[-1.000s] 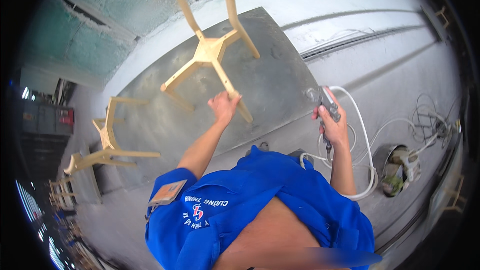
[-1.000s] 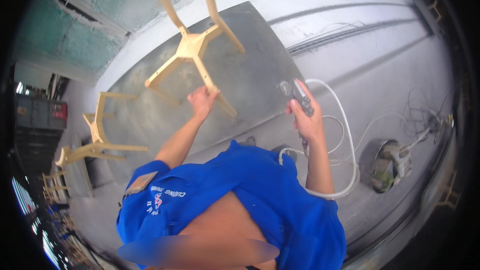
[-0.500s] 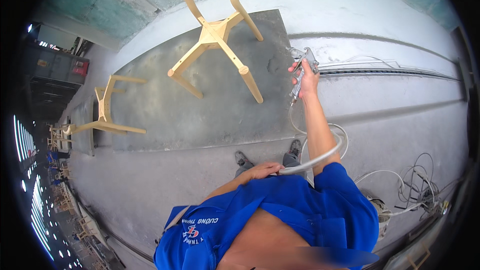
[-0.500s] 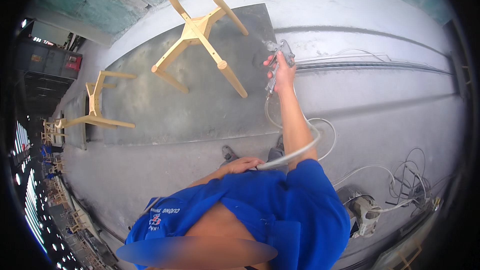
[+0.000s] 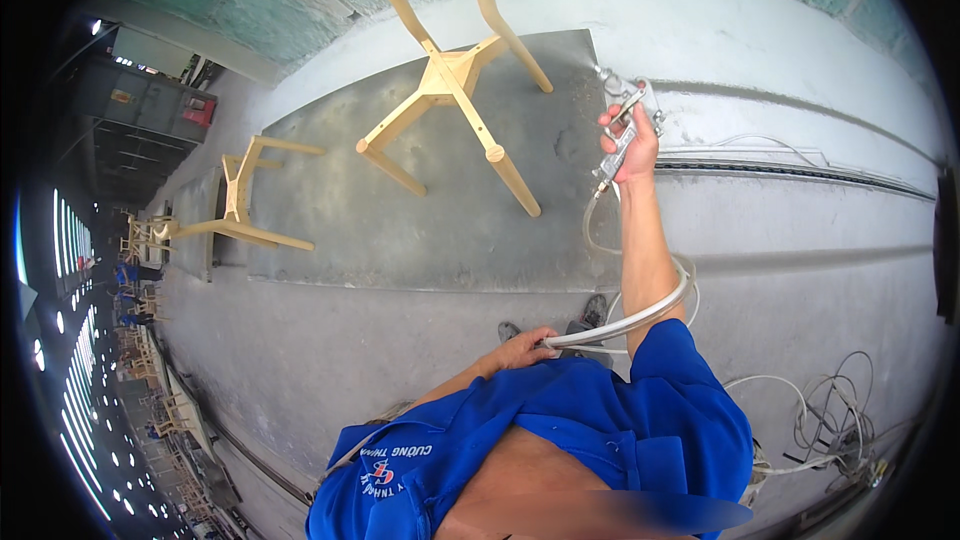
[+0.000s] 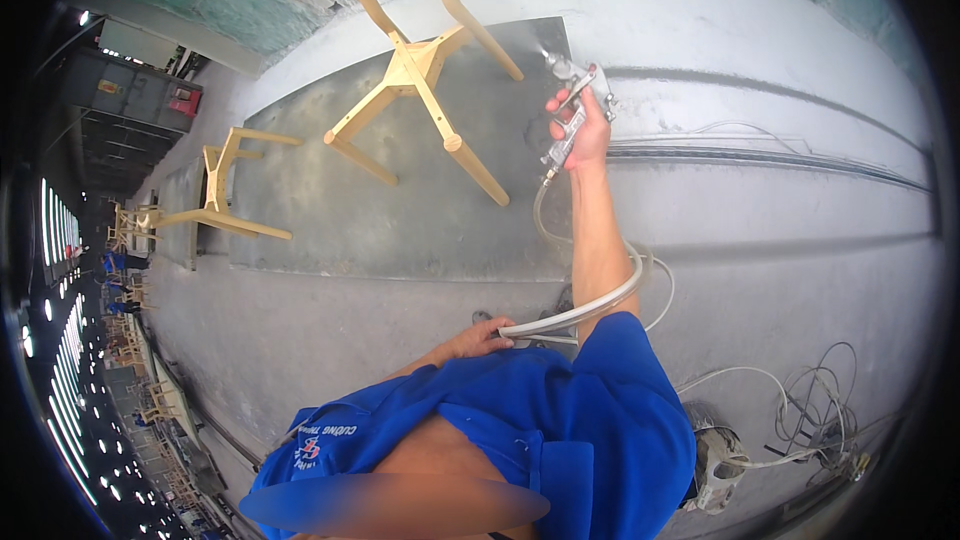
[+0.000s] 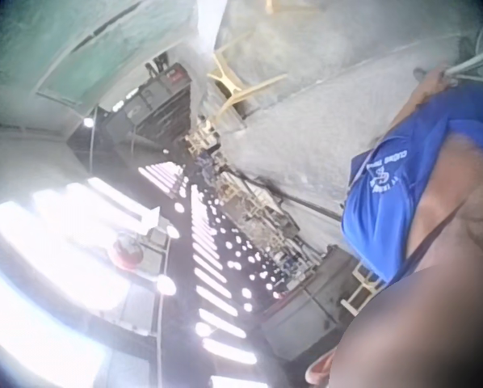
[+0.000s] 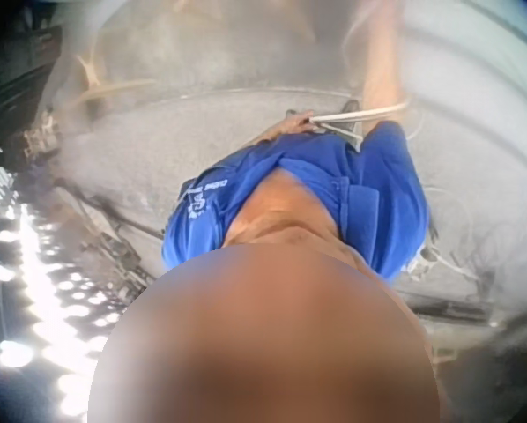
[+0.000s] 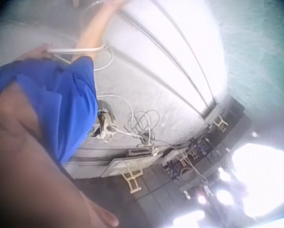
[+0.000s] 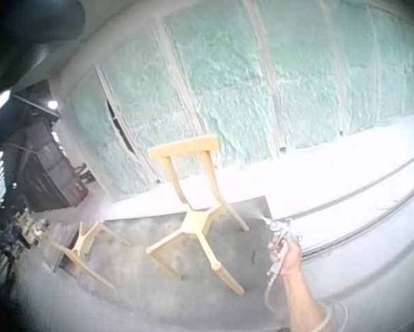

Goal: The person uses a spray gun to apply a light-colored finish to wooden chairs placed on metal platforms. They repeatedly reposition each chair to coat all sides, then move to the next chair and repeat the process.

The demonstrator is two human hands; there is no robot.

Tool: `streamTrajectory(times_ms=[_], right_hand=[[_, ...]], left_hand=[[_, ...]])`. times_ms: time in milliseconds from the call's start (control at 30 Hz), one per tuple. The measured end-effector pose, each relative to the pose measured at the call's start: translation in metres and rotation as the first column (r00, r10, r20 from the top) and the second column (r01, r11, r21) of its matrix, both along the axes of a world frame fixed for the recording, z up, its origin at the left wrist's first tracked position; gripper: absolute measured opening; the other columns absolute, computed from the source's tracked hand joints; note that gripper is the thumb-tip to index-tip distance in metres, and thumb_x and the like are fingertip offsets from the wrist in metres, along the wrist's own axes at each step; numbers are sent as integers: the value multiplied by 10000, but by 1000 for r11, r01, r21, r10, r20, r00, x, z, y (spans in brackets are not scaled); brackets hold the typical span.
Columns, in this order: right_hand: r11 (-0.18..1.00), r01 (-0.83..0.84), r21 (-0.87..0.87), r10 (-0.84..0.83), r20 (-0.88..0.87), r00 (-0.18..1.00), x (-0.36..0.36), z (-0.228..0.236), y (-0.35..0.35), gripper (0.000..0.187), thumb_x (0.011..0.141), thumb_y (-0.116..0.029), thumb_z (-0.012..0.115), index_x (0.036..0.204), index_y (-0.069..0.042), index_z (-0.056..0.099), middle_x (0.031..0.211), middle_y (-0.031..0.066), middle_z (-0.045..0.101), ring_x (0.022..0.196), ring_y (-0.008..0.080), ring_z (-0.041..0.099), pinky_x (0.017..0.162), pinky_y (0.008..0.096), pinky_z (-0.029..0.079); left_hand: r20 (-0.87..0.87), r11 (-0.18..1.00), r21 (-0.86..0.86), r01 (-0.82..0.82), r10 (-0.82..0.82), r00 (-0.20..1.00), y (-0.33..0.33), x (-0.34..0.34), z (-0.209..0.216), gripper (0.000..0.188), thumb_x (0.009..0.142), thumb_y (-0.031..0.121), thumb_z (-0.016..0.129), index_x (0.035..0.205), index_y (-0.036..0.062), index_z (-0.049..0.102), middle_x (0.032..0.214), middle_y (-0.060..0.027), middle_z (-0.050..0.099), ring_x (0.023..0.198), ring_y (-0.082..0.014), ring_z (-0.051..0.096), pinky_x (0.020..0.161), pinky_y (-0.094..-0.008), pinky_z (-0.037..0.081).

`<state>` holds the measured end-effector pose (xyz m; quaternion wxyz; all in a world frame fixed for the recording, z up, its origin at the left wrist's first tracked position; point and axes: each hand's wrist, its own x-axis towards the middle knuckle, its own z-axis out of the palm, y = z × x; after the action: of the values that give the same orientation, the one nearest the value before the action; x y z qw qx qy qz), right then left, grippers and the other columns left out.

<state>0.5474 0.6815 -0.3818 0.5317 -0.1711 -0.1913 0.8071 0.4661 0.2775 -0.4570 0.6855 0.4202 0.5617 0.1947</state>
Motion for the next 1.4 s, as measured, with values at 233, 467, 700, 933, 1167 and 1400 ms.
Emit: streamTrajectory(times_ms=[233, 467, 700, 933, 1167, 1400], right_hand=[[997, -16, -77, 43, 364, 930, 17, -1, 21, 244, 1032, -287, 583, 1136, -68, 617, 898, 73, 669, 776, 177, 678, 453, 263, 411], [974, 26, -226, 137, 673, 727, 36, -54, 37, 213, 1007, -249, 619, 1133, -79, 640, 855, 63, 680, 716, 172, 686, 471, 298, 415], [968, -234, -86, 249, 393, 885, 68, -7, 46, 272, 1019, -305, 606, 1129, -58, 638, 867, 63, 685, 732, 135, 684, 421, 230, 391], [927, -375, -20, 271, 728, 630, 73, 49, 80, 301, 1007, -335, 622, 1142, -68, 646, 883, 44, 697, 746, 132, 692, 449, 232, 397], [870, -489, -62, 317, 831, 458, 68, 69, 101, 304, 1019, -346, 595, 1152, -79, 654, 891, 29, 690, 751, 108, 673, 434, 211, 401], [811, -582, 52, 441, 599, 668, 82, 100, 131, 323, 1041, -335, 570, 1145, -30, 602, 883, 57, 669, 709, 94, 653, 351, 169, 400]], left_hand=[[-76, 999, 9, -53, 53, 996, -6, 3, 9, 201, 1018, 188, 648, 1182, 74, 658, 1090, -69, 688, 1068, -200, 619, 964, -361, 484], [-51, 980, 111, -167, 174, 983, -8, 3, 29, 158, 1010, 173, 666, 1117, 57, 660, 1035, -61, 683, 996, -187, 629, 902, -344, 503], [-136, 965, 263, 5, 32, 990, 2, 15, 56, 133, 993, 132, 684, 1095, 52, 653, 1004, -51, 668, 943, -160, 614, 852, -327, 499], [-15, 989, 100, -113, 116, 993, 20, 26, 63, 214, 981, 179, 703, 1136, 58, 618, 906, -106, 674, 814, -212, 640, 751, -369, 497], [-111, 998, -21, 65, -67, 992, 38, 32, 68, 196, 1009, 185, 659, 1153, 57, 619, 1031, -107, 684, 975, -236, 636, 880, -391, 496], [144, 978, 192, -78, 50, 988, 42, 28, 87, 154, 1003, 165, 678, 1109, 54, 666, 1007, -61, 679, 971, -171, 613, 889, -356, 489]])
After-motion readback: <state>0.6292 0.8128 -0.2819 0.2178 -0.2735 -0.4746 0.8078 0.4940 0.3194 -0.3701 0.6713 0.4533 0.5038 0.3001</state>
